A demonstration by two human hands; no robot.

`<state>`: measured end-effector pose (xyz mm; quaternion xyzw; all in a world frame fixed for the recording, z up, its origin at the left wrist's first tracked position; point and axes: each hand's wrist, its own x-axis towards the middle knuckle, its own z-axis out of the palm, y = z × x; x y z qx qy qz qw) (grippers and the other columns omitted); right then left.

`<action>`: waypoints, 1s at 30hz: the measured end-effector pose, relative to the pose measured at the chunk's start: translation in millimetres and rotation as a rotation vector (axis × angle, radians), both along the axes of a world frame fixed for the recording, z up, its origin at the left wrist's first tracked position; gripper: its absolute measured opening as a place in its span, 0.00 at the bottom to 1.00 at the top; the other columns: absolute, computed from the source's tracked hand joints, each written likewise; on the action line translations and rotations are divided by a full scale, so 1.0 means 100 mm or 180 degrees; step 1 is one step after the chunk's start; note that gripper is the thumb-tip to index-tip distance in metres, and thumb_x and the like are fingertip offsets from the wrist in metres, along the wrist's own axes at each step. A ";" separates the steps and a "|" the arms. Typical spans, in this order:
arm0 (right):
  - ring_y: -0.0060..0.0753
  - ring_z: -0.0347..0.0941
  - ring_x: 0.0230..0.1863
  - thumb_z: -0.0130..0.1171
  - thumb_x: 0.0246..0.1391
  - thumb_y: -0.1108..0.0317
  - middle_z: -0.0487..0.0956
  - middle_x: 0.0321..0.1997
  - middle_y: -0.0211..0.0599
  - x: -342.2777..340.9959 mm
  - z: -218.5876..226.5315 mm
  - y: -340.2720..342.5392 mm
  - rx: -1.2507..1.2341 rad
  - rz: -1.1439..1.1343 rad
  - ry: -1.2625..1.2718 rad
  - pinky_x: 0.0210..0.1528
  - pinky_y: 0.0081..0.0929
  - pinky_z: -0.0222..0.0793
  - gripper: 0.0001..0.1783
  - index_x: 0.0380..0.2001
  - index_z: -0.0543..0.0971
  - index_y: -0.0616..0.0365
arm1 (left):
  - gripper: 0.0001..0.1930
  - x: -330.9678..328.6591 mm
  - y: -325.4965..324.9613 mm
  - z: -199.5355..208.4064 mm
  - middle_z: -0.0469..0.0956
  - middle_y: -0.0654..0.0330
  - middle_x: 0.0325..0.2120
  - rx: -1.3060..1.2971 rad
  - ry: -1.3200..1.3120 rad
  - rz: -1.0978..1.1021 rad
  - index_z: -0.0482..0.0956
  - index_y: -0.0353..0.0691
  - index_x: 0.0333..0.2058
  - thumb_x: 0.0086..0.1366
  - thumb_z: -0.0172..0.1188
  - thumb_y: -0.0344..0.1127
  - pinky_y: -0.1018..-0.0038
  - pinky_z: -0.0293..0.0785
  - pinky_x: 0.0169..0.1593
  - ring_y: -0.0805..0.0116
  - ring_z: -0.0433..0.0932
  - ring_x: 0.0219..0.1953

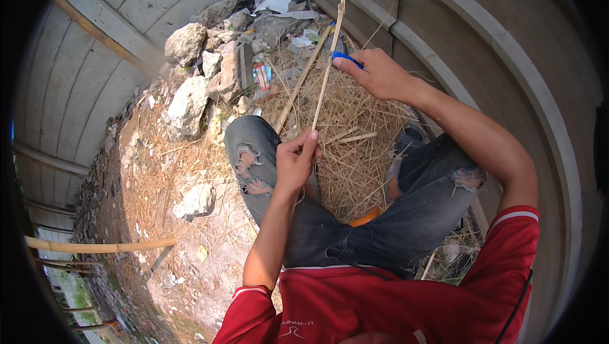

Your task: The person sits on the ground and uses a blue utility knife to shave thin strips off a long bamboo stick. They hold the stick with their left hand and scrape the blade along its length with their right hand, creating a pile of bamboo shavings on the ground.

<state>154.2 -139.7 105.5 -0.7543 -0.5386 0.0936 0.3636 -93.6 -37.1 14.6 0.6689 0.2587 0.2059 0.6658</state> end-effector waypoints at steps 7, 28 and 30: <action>0.28 0.60 0.17 0.49 0.65 0.34 0.62 0.12 0.30 0.35 -0.06 0.07 -0.0564 0.0247 0.2804 0.24 0.36 0.58 0.40 0.15 0.71 0.63 | 0.19 0.15 0.03 0.11 0.72 0.71 0.18 -0.0057 -0.0082 -0.0162 0.81 0.32 0.51 0.75 0.56 0.44 0.83 0.53 0.18 0.87 0.62 0.15; 0.17 0.50 0.08 0.50 0.66 0.37 0.56 0.10 0.17 0.27 -0.02 -0.07 -0.0879 0.0399 0.4523 0.11 0.21 0.46 0.32 0.15 0.60 0.44 | 0.17 0.14 0.01 -0.08 0.73 0.71 0.20 -0.0271 0.0055 -0.0141 0.83 0.36 0.50 0.73 0.59 0.43 0.83 0.55 0.19 0.86 0.62 0.16; 0.27 0.60 0.09 0.51 0.65 0.38 0.63 0.09 0.25 0.38 -0.06 -0.05 -0.1044 0.0424 0.4128 0.13 0.30 0.56 0.33 0.14 0.67 0.51 | 0.20 0.14 0.02 -0.03 0.72 0.70 0.20 -0.0589 -0.0024 -0.0248 0.81 0.34 0.52 0.73 0.59 0.45 0.82 0.52 0.16 0.86 0.60 0.14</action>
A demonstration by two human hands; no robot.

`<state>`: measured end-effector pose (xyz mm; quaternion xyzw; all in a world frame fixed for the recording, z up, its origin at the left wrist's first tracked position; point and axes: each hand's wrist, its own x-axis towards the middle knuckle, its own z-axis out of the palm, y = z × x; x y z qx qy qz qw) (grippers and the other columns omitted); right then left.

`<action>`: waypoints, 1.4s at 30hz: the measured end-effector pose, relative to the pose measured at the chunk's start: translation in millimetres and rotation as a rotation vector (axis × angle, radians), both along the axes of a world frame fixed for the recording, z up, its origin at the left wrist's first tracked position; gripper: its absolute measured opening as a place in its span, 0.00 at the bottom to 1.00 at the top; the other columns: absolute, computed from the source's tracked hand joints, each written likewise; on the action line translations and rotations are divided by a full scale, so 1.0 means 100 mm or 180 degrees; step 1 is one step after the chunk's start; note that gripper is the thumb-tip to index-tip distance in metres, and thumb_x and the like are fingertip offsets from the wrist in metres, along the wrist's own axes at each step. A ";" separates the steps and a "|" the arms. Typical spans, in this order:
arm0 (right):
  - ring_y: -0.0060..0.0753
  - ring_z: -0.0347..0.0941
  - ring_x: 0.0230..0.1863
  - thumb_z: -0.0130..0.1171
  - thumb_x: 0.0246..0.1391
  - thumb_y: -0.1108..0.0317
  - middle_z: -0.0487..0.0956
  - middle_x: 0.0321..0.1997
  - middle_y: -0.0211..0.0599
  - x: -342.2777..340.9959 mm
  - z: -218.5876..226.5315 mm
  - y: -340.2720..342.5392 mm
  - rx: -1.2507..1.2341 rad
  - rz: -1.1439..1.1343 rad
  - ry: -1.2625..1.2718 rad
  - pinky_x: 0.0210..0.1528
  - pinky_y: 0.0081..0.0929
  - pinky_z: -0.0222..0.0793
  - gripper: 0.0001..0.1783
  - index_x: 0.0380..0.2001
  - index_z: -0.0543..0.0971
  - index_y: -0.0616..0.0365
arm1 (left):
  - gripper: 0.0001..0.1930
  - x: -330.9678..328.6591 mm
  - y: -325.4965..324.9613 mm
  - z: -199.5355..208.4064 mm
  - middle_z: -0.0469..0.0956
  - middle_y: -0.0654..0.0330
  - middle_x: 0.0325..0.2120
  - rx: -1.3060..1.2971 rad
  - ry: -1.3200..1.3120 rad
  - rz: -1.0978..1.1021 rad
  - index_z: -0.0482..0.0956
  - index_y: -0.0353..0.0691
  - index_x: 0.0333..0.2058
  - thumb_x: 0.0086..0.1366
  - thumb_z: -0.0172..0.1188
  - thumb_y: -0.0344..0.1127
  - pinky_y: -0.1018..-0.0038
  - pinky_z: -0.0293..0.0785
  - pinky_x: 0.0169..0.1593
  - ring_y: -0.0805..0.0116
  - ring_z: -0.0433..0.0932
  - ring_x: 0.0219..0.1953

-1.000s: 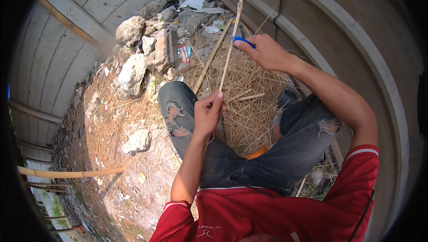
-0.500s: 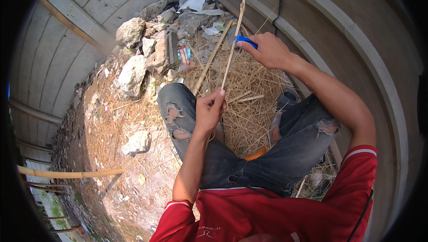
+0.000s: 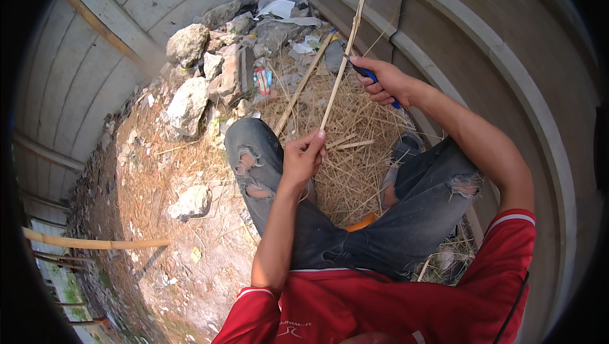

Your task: The person sits on the ground and uses a blue utility knife to shave thin strips off a long bamboo stick. They hold the stick with their left hand and scrape the blade along its length with their right hand, creating a pile of bamboo shavings on the ground.

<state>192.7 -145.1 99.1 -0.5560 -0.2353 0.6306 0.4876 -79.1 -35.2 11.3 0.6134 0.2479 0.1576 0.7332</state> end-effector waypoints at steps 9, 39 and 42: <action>0.54 0.73 0.19 0.53 0.65 0.41 0.72 0.14 0.49 -0.29 -0.15 -0.03 0.0593 -0.0537 -0.4315 0.28 0.48 0.67 0.35 0.23 0.79 0.66 | 0.21 0.02 0.01 -0.12 0.69 0.71 0.20 -0.0247 -0.0014 -0.0047 0.80 0.34 0.51 0.73 0.59 0.47 0.82 0.49 0.15 0.85 0.58 0.13; 0.58 0.78 0.30 0.51 0.63 0.36 0.80 0.23 0.51 0.38 0.03 0.00 -0.0042 -0.0284 -0.5552 0.35 0.51 0.72 0.35 0.29 0.84 0.60 | 0.14 -0.18 -0.36 -0.28 0.64 0.74 0.17 0.0040 -0.0133 0.0149 0.82 0.33 0.48 0.75 0.57 0.38 0.82 0.50 0.19 0.86 0.58 0.17; 0.57 0.77 0.28 0.51 0.64 0.36 0.79 0.22 0.51 0.32 0.03 0.02 0.0350 -0.0384 -0.5694 0.33 0.50 0.70 0.35 0.29 0.84 0.61 | 0.16 -0.23 -0.33 -0.25 0.61 0.75 0.18 -0.0776 -0.0150 -0.0009 0.79 0.31 0.52 0.75 0.57 0.39 0.82 0.47 0.19 0.86 0.55 0.16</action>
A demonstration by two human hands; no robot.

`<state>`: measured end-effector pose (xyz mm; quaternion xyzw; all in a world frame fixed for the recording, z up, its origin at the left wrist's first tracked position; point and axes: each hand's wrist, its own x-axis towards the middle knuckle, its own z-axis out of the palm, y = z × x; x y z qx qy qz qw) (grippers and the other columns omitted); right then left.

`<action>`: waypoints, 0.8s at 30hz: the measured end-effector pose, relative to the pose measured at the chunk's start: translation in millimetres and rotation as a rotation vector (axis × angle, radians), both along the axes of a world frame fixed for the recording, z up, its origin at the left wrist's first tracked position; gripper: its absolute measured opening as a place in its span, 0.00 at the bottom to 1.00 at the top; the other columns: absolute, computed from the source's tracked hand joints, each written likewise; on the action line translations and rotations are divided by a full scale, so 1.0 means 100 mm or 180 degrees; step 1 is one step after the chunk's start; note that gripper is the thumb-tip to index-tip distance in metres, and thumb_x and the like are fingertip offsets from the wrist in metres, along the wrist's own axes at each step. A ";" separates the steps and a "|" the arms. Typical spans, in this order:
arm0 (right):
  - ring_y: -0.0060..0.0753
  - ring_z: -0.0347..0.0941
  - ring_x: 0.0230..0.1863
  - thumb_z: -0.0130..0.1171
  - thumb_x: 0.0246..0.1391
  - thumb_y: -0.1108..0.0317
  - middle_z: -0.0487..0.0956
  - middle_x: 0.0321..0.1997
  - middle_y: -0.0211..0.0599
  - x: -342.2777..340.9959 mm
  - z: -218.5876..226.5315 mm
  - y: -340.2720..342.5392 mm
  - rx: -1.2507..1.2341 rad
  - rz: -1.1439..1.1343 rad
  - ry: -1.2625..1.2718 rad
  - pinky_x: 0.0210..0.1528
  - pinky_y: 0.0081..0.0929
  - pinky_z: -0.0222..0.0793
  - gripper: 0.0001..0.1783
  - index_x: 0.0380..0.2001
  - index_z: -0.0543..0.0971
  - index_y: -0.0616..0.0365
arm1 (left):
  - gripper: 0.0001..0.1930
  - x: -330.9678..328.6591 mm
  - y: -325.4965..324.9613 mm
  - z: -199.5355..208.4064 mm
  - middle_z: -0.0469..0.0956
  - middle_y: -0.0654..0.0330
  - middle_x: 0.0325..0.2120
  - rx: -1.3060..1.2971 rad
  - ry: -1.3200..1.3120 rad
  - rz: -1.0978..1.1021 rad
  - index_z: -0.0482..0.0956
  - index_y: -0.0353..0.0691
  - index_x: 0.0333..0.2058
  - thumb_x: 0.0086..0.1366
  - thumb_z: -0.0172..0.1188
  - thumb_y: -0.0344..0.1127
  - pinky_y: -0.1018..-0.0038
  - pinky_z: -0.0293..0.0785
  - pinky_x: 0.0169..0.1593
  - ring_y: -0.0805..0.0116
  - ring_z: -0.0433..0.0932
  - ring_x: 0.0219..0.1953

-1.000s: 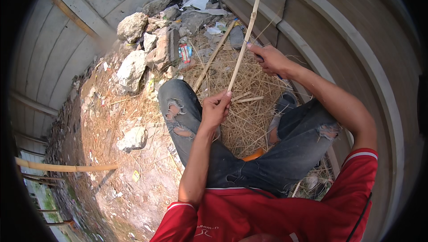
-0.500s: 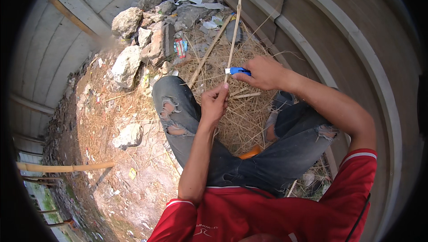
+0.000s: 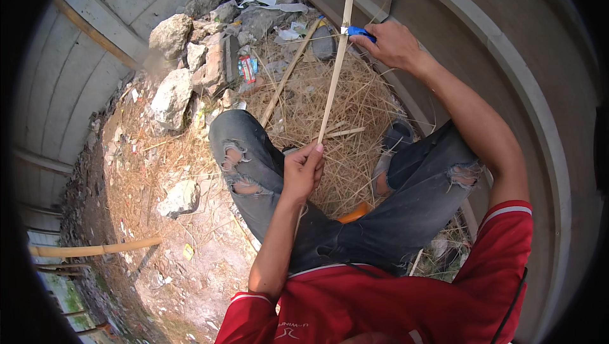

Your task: The person sits on the ground and uses a blue utility knife to shave thin strips off a long bamboo stick. They hold the stick with their left hand and scrape the blade along its length with their right hand, creating a pile of bamboo shavings on the ground.

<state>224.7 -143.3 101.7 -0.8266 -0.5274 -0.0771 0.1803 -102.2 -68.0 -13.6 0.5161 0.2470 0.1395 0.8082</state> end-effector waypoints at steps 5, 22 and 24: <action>0.47 0.73 0.22 0.52 0.64 0.37 0.75 0.17 0.47 -0.05 -0.12 0.02 0.0432 0.0158 0.0922 0.29 0.45 0.66 0.35 0.26 0.83 0.62 | 0.19 -0.08 0.13 0.03 0.58 0.74 0.18 -0.0525 0.0105 -0.0281 0.76 0.34 0.53 0.77 0.52 0.45 0.83 0.45 0.17 0.85 0.53 0.14; 0.59 0.76 0.25 0.54 0.62 0.37 0.77 0.18 0.47 -0.89 -0.16 -0.11 -0.0504 0.1497 0.0264 0.30 0.51 0.70 0.32 0.22 0.80 0.56 | 0.20 0.26 0.42 0.36 0.60 0.74 0.15 0.0312 -0.0293 0.0000 0.76 0.35 0.46 0.73 0.57 0.50 0.83 0.49 0.14 0.85 0.57 0.13; 0.59 0.76 0.25 0.54 0.61 0.36 0.77 0.18 0.47 -0.96 -0.18 -0.11 -0.0563 0.1429 0.0248 0.31 0.52 0.70 0.32 0.22 0.80 0.56 | 0.17 0.32 0.41 0.34 0.63 0.74 0.14 0.0470 -0.0180 0.0094 0.78 0.37 0.41 0.73 0.59 0.48 0.83 0.50 0.16 0.85 0.58 0.13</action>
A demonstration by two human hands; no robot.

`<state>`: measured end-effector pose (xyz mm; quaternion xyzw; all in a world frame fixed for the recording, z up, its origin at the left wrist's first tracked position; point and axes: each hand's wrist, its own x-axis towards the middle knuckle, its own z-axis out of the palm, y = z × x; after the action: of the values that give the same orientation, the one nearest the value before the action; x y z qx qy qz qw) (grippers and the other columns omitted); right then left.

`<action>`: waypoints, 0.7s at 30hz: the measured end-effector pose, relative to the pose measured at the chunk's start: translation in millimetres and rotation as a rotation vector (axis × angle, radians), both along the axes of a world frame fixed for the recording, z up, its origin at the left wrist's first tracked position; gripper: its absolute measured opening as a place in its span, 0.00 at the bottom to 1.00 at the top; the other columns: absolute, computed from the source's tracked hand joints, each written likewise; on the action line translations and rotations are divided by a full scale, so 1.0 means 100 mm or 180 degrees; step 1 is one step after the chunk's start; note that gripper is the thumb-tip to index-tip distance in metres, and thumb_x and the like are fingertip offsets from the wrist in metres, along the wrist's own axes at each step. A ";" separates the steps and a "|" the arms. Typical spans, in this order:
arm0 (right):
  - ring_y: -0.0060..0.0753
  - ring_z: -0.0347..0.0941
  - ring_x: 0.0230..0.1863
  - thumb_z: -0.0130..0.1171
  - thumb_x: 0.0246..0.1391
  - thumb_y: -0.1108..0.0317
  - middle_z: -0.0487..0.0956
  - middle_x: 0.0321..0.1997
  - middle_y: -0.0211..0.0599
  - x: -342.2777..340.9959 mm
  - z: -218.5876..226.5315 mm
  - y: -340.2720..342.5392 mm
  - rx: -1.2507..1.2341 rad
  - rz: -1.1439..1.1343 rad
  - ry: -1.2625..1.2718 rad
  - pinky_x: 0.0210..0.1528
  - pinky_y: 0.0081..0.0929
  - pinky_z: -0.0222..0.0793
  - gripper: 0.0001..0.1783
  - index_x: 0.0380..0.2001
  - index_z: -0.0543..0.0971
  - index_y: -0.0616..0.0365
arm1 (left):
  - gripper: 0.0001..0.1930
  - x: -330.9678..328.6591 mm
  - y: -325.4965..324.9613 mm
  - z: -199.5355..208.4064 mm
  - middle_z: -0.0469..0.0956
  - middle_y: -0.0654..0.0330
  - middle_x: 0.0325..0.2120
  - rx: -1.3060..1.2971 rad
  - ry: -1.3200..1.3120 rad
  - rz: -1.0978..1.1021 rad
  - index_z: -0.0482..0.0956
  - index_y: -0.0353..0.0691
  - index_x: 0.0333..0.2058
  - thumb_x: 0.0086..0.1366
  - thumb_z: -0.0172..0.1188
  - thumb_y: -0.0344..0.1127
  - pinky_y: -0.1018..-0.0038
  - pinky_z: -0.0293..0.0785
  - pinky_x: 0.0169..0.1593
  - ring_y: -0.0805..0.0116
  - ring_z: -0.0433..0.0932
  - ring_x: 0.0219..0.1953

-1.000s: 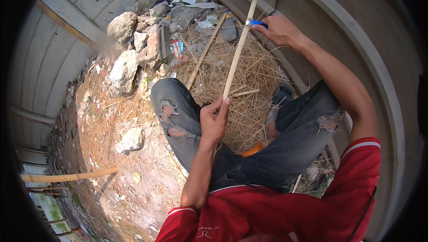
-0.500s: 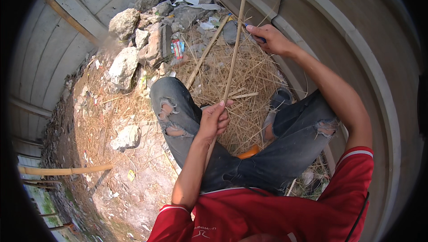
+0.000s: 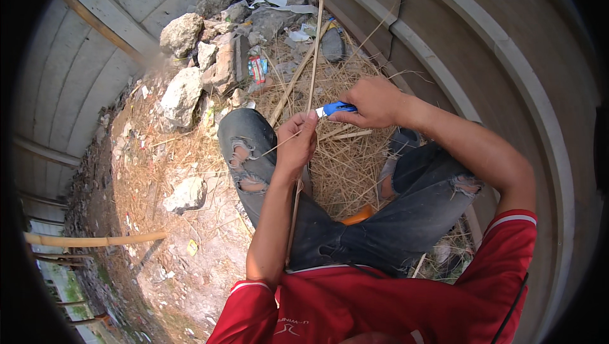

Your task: The person sits on the ground and uses a blue utility knife to shave thin strips off a long bamboo stick. They hold the stick with their left hand and scrape the blade along its length with their right hand, creating a pile of bamboo shavings on the ground.

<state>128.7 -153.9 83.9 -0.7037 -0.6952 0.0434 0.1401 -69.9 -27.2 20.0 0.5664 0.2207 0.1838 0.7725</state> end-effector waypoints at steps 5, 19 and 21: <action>0.60 0.77 0.27 0.55 0.60 0.35 0.78 0.20 0.47 0.04 0.07 -0.01 -0.0164 0.0053 -0.0184 0.32 0.51 0.72 0.32 0.25 0.82 0.56 | 0.15 0.07 -0.03 -0.11 0.68 0.74 0.16 0.0708 0.0366 0.0108 0.77 0.38 0.31 0.73 0.60 0.44 0.83 0.53 0.20 0.87 0.61 0.16; 0.55 0.78 0.28 0.53 0.61 0.34 0.77 0.20 0.45 0.64 0.26 -0.08 0.0350 -0.0416 -0.0649 0.32 0.49 0.72 0.33 0.26 0.82 0.55 | 0.14 -0.09 0.05 -0.13 0.66 0.75 0.14 0.0277 0.0227 0.0416 0.77 0.40 0.32 0.70 0.64 0.44 0.83 0.49 0.17 0.87 0.58 0.13; 0.55 0.76 0.25 0.55 0.60 0.34 0.76 0.18 0.45 0.40 0.21 -0.02 0.0384 -0.0166 -0.0672 0.30 0.49 0.70 0.32 0.25 0.81 0.55 | 0.18 0.00 0.02 -0.11 0.65 0.76 0.13 0.0245 0.0208 0.0316 0.77 0.40 0.32 0.68 0.66 0.50 0.83 0.48 0.16 0.86 0.57 0.11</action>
<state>168.5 -155.9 105.4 -0.7124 -0.6890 -0.0764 0.1093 -70.0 -25.3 9.4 0.5897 0.2663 0.2117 0.7324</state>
